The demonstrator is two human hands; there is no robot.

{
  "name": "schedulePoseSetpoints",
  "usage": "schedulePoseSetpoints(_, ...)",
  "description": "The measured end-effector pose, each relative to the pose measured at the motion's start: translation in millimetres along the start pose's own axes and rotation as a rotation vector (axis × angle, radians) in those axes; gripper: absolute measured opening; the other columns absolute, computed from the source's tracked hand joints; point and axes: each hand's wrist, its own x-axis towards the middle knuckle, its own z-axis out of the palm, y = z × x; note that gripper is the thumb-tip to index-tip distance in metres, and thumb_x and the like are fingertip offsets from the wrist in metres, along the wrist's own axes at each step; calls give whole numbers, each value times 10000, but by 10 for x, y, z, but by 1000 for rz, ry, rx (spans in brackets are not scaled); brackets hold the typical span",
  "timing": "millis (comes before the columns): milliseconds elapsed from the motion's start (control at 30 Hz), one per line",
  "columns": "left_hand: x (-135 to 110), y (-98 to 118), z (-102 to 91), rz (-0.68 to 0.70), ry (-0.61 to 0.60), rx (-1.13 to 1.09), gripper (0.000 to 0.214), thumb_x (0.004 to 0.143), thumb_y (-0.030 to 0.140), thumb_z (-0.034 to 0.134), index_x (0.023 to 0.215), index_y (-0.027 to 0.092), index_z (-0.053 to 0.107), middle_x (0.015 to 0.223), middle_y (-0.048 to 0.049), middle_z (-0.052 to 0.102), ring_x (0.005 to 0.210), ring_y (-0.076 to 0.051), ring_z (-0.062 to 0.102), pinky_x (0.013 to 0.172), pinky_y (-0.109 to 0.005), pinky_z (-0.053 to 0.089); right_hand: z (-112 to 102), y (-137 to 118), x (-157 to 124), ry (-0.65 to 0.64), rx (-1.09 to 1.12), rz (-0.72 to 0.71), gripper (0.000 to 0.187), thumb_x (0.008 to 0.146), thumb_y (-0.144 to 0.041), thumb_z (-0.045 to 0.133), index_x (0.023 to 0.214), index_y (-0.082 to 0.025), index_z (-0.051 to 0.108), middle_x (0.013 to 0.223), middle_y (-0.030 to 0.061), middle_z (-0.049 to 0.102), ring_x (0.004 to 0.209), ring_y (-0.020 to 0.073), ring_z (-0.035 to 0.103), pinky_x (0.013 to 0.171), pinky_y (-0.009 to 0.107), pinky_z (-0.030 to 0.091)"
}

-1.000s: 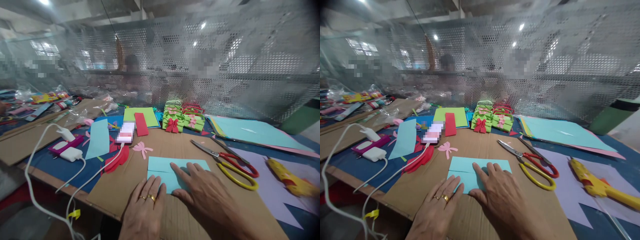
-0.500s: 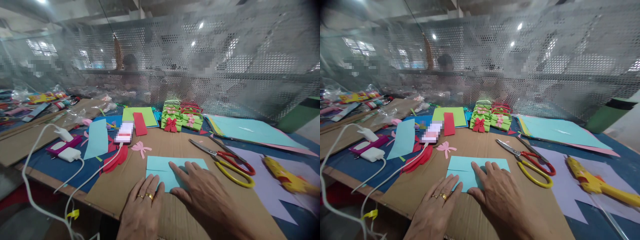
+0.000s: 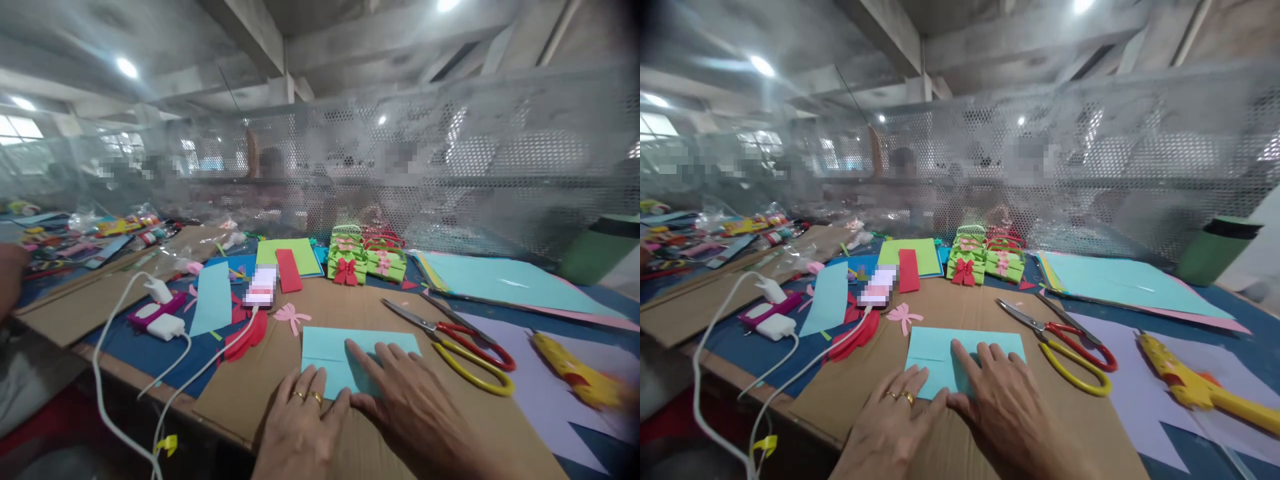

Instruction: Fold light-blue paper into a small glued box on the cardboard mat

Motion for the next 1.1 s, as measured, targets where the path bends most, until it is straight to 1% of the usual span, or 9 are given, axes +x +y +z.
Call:
schedulePoseSetpoints(100,46,-50,-13,64,42,45,360,968,317,459,1310,311,572,1165,-79,683,1107,-248,613,954,-398,430,-61,-66,-56,81,-28,-43,482,934,-454,488,1344,-202,478,1047,147,653,894,308,600,746,461,470)
schedulePoseSetpoints(167,84,-55,-31,70,71,63,335,976,330,437,1269,311,598,1122,-71,700,1058,-237,636,932,-385,444,-103,-114,-88,76,0,-90,336,871,-372,558,1174,-227,561,990,105,662,838,279,606,717,429,457)
schedulePoseSetpoints(267,124,-15,-28,49,101,99,336,975,332,422,1252,293,609,1062,-80,716,1003,-238,656,918,-387,453,-131,-144,-144,34,77,-156,166,813,-323,618,955,-250,573,829,24,630,684,210,575,606,358,406)
schedulePoseSetpoints(467,81,78,36,4,121,90,330,919,333,516,1227,303,629,1061,-114,708,1037,-282,640,946,-446,433,-258,-27,-354,22,115,-106,355,818,-267,639,1163,-241,561,952,44,650,838,230,601,726,374,444)
schedulePoseSetpoints(667,76,23,-206,65,-147,69,455,910,121,487,1318,292,596,1160,-127,683,1135,-257,607,986,-433,414,-606,210,-601,-165,116,2,221,915,-243,546,1131,-234,590,1018,68,634,973,238,577,837,397,409)
schedulePoseSetpoints(800,75,9,-240,45,-196,38,509,883,59,459,1308,292,614,1184,-131,674,1158,-253,596,992,-426,409,-708,350,-712,-219,38,84,129,937,-302,559,996,-205,619,945,67,616,920,226,557,829,384,391)
schedulePoseSetpoints(933,27,47,-153,-5,-142,26,492,875,64,453,1262,295,649,1159,-122,687,1159,-264,593,1011,-451,395,-760,240,-630,-149,-26,181,112,918,-260,562,848,-187,611,889,83,619,864,232,537,822,411,383)
schedulePoseSetpoints(1000,18,52,-133,7,-125,16,491,881,66,436,1257,295,653,1167,-125,687,1158,-268,595,1012,-461,393,-757,101,-521,-133,47,108,81,924,-220,549,897,-186,617,941,84,630,898,228,536,844,401,394)
schedulePoseSetpoints(1100,29,50,-164,30,-153,9,515,885,55,412,1282,291,638,1191,-133,678,1189,-268,582,1018,-461,391,-696,-86,-389,-204,169,-41,135,952,-290,558,1012,-180,609,973,66,625,889,210,534,797,350,422)
